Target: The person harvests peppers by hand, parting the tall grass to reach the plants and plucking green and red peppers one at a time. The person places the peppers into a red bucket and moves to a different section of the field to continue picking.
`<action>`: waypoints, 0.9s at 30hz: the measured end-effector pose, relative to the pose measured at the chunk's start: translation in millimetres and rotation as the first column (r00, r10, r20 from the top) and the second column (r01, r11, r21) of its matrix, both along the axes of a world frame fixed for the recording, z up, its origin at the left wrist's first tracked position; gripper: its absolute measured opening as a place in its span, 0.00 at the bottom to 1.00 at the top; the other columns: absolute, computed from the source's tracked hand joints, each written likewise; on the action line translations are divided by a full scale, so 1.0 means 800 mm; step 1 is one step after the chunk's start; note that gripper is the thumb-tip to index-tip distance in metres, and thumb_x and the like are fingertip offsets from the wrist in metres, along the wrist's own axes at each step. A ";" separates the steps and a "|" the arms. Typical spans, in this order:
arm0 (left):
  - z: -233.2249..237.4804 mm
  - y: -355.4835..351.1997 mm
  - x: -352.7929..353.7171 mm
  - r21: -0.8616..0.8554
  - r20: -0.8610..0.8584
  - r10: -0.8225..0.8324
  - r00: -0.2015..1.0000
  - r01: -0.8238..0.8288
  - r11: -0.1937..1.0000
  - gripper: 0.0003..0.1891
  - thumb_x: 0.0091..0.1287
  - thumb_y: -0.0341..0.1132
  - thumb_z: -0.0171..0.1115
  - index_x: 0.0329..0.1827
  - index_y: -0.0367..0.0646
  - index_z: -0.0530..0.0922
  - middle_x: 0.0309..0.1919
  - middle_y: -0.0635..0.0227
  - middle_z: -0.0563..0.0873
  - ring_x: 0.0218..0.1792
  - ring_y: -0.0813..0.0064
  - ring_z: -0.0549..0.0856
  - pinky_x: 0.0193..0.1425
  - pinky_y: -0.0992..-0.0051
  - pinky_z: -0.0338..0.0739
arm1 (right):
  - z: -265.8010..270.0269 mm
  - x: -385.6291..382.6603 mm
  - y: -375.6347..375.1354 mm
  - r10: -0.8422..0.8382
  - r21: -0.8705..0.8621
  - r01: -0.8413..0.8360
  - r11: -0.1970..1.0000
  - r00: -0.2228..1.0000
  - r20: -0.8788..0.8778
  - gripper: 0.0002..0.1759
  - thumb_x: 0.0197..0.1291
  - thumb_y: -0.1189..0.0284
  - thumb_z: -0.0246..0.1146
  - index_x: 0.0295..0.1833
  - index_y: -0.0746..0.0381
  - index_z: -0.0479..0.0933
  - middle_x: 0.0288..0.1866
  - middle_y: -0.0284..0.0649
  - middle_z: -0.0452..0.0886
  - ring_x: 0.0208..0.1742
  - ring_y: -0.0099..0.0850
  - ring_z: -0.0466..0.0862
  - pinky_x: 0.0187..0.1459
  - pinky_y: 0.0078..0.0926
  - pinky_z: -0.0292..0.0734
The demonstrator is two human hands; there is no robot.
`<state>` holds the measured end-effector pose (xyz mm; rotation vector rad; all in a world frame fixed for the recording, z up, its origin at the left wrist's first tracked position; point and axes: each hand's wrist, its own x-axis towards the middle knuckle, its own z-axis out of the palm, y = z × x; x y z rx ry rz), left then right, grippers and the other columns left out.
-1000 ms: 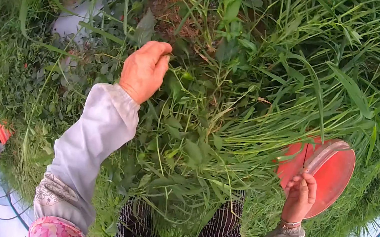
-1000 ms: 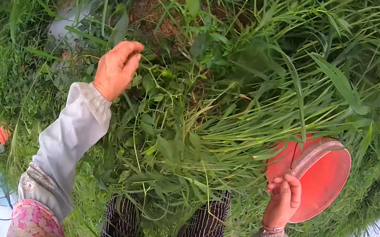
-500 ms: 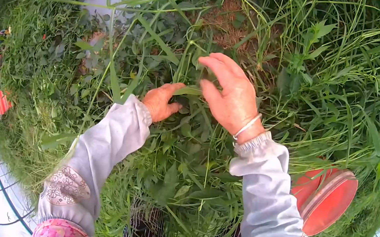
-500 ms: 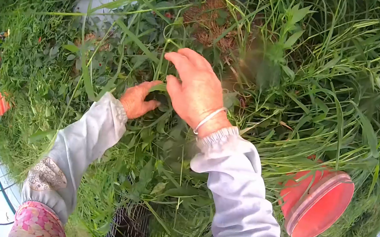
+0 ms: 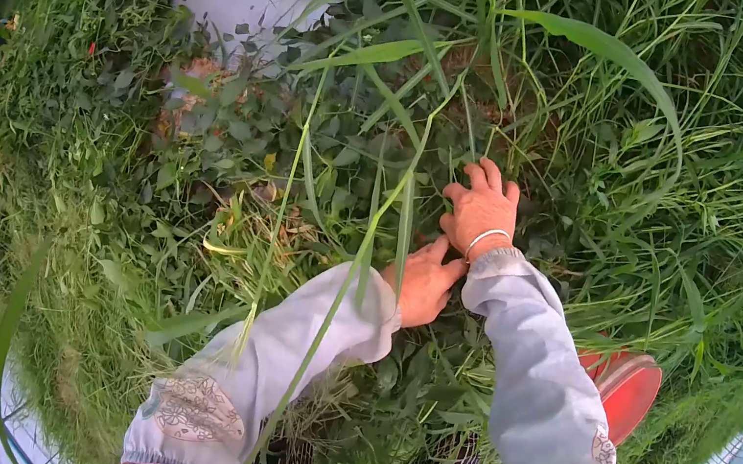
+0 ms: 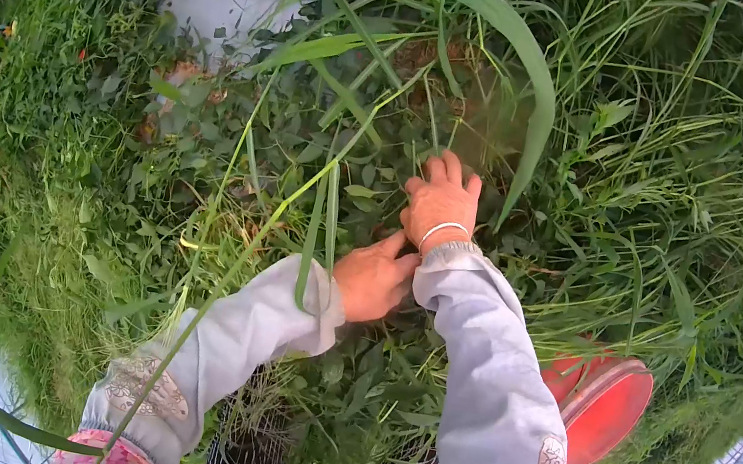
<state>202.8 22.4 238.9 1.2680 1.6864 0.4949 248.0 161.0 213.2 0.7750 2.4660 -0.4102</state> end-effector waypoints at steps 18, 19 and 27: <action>-0.087 -0.020 -0.118 -0.470 0.162 0.452 0.877 -0.334 0.817 0.34 0.59 0.40 0.63 0.67 0.37 0.65 0.46 0.53 0.83 0.50 0.57 0.82 0.54 0.68 0.74 | -0.044 0.111 0.057 -0.137 -0.059 0.146 0.988 0.981 0.136 0.29 0.52 0.77 0.63 0.60 0.43 0.70 0.74 0.32 0.54 0.68 0.42 0.65 0.62 0.44 0.68; -0.079 -0.015 -0.087 -0.425 0.150 0.466 0.872 -0.368 0.827 0.33 0.60 0.38 0.61 0.68 0.37 0.64 0.43 0.55 0.84 0.46 0.57 0.83 0.52 0.66 0.74 | -0.033 0.106 0.058 -0.153 -0.093 0.171 0.981 0.972 0.176 0.30 0.52 0.78 0.63 0.61 0.44 0.70 0.74 0.33 0.53 0.68 0.42 0.65 0.61 0.44 0.68; -0.084 0.050 0.102 -0.206 0.062 0.605 0.794 -0.583 0.786 0.25 0.68 0.44 0.50 0.63 0.38 0.66 0.37 0.52 0.83 0.39 0.54 0.82 0.45 0.62 0.75 | -0.019 0.134 0.091 -0.065 -0.354 0.020 0.935 0.991 -0.118 0.26 0.50 0.82 0.59 0.57 0.57 0.75 0.70 0.44 0.62 0.65 0.41 0.70 0.61 0.33 0.68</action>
